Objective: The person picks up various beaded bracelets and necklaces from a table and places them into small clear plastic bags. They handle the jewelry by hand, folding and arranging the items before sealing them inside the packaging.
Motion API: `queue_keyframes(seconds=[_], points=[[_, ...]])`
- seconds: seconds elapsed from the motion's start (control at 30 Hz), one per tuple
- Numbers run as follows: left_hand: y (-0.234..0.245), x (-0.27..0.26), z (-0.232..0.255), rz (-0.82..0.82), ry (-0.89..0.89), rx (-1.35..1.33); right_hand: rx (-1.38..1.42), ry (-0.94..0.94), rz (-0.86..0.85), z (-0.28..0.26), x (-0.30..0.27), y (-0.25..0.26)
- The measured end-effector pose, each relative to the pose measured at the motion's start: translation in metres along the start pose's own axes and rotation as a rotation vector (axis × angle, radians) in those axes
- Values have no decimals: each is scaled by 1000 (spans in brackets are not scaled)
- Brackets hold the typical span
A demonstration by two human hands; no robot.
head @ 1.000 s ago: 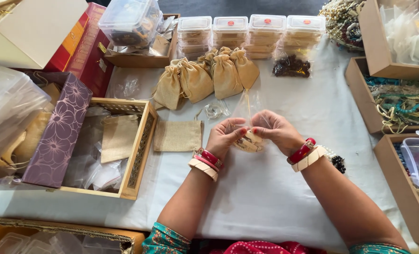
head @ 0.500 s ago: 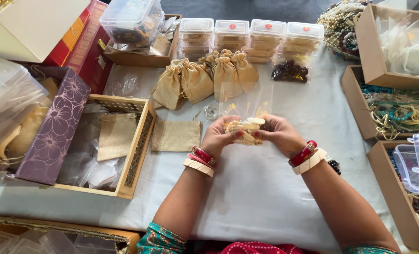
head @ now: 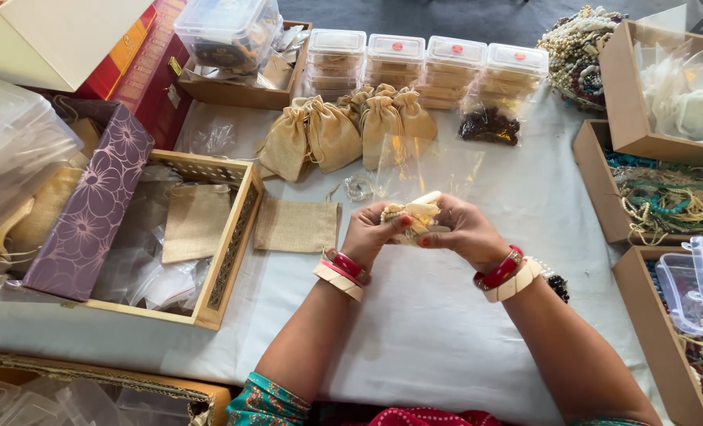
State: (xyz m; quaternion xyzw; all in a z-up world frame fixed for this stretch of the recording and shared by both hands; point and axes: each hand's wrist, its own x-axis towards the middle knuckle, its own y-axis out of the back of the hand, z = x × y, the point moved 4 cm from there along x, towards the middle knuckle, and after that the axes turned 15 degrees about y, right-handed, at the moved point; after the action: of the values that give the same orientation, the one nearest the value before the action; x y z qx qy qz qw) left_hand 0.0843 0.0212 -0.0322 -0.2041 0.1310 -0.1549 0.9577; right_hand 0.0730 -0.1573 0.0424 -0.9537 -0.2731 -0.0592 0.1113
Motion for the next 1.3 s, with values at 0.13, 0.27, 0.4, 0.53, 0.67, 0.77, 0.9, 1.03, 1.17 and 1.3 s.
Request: queue_keyframes(seconds=[0.13,0.27,0.4,0.53,0.67,0.77,0.9,1.03,1.17,1.3], points=[[-4,-5,13,-41,105,-100,-140,53,57,5,2,13],[18,14,-10,47,-86,-57,-101,93,95,17,2,37],[8,-2,19,164,-287,-33,-147,137,184,19,2,47],[4,-12,33,156,-337,-89,-91,221,196,15,0,48],[-10,-33,54,437,-442,226,-162,351,369,19,2,56],[-1,-28,46,495,-508,460,-317,424,375,21,1,61],[5,-23,53,232,-362,533,-666,438,171,8,1,56],[8,-19,48,160,-361,626,-746,397,44,-25,-1,32],[4,-23,48,454,-491,890,-938,385,62,-12,-1,43],[-10,-47,67,659,-986,1025,-1162,303,180,-3,2,58]])
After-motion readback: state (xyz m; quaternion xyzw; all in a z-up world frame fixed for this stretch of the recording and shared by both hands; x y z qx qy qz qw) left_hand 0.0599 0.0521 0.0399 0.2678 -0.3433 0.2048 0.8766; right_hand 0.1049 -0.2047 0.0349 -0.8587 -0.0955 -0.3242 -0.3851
